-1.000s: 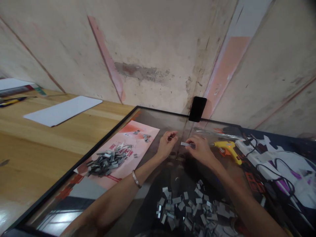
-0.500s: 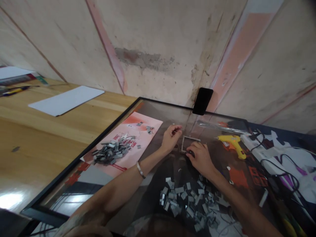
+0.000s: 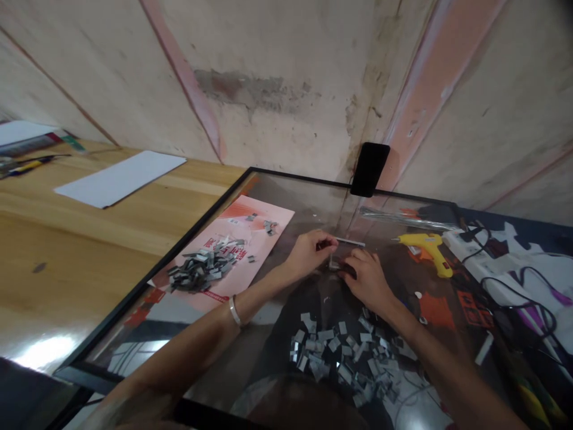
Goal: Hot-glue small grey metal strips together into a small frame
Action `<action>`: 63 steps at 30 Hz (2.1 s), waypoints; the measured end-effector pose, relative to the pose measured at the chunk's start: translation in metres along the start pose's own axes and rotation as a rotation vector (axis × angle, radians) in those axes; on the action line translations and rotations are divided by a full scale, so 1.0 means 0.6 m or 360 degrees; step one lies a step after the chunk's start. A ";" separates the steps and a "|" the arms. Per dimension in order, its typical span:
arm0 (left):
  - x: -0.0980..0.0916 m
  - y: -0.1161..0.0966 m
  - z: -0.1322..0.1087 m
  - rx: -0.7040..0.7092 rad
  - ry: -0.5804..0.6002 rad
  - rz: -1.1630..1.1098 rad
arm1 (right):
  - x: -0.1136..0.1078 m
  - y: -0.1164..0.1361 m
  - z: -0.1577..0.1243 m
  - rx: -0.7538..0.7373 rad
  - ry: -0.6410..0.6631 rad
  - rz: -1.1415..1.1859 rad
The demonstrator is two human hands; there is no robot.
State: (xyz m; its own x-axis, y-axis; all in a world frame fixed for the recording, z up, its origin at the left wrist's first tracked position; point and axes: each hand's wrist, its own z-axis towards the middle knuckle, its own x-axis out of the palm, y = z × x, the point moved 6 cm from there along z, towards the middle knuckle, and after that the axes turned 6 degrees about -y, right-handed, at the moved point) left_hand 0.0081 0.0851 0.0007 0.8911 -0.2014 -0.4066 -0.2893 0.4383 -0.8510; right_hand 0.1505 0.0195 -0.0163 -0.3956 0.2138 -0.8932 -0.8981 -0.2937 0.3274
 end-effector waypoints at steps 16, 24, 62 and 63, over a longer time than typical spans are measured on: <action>0.013 0.032 -0.040 0.0265 0.0280 -0.0018 | 0.008 0.004 0.005 -0.0028 -0.0026 0.0163; 0.015 0.036 -0.042 0.0310 0.0306 0.0045 | 0.009 0.004 0.008 -0.0029 -0.0009 0.0154; 0.007 0.067 -0.037 -0.0205 -0.0185 0.0052 | -0.037 -0.113 -0.075 0.0691 -0.0581 0.0667; 0.006 0.067 -0.038 -0.0205 -0.0181 0.0059 | -0.037 -0.116 -0.075 0.0726 -0.0595 0.0703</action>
State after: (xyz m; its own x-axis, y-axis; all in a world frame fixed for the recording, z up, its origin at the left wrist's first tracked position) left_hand -0.0081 0.0820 -0.0427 0.9108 -0.0835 -0.4043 -0.3584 0.3261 -0.8748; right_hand 0.2302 -0.0069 -0.0330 -0.7051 0.4925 -0.5102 -0.5982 -0.0269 0.8009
